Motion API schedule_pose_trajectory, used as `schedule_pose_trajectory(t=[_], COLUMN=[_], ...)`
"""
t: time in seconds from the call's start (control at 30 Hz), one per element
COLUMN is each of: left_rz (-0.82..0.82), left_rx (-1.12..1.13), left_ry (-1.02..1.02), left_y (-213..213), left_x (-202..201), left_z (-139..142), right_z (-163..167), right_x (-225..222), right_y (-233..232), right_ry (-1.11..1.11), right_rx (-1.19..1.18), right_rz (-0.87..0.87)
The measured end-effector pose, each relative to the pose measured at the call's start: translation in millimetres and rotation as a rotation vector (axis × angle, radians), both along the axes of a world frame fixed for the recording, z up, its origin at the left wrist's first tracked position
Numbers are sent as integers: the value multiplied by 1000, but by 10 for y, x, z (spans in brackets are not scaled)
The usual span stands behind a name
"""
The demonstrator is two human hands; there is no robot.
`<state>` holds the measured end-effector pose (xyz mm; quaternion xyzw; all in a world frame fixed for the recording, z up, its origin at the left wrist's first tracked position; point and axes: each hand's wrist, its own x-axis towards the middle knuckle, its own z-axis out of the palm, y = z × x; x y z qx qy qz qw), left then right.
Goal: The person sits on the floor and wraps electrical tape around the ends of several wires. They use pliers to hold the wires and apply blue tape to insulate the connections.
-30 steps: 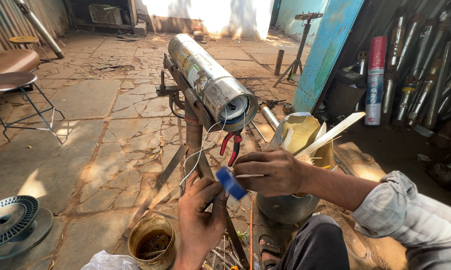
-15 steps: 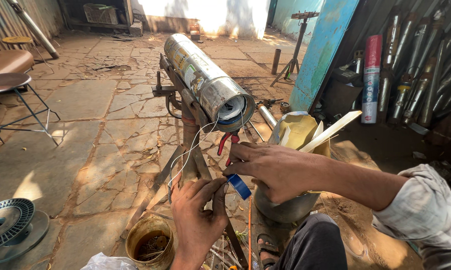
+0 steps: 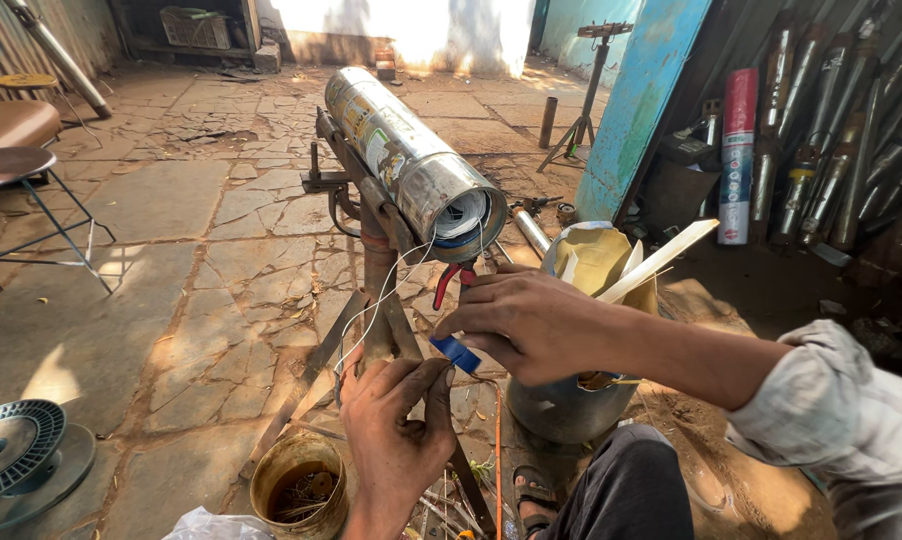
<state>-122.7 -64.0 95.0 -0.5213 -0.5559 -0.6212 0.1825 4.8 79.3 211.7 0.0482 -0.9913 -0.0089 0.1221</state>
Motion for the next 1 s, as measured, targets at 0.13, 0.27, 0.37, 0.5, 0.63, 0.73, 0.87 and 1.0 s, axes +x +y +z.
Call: schedule_pose_trajectory(t=[0.13,0.27,0.37,0.5,0.63,0.73,0.87,1.0], left_rz=[-29,-58,-61,-3,-39,-49,-49,-59], left_rx=[22,5,25,57,8,3,29,72], left_ry=[3,-15,-26,42,-8,1,11,15], left_y=[-8,25,19,-7,-11,3,-3,-31], left_x=[-10,3,27,24,-7,-5,36,82], left_z=[15,10,-2,1,18,20,13,39], right_z=[0,35,36,-13,-111,-209,-333,-468], right_x=[113,116,46,14,79,110,145,244], right_y=[30,32,14,7,53,110,181,188], right_ry=[-54,-89,-75,-57,43,104,64,465], right_rx=[262,-126,-295,-69,242,360,95,-40], right_rz=[81,-81,-224,-210,52,21,-11,136])
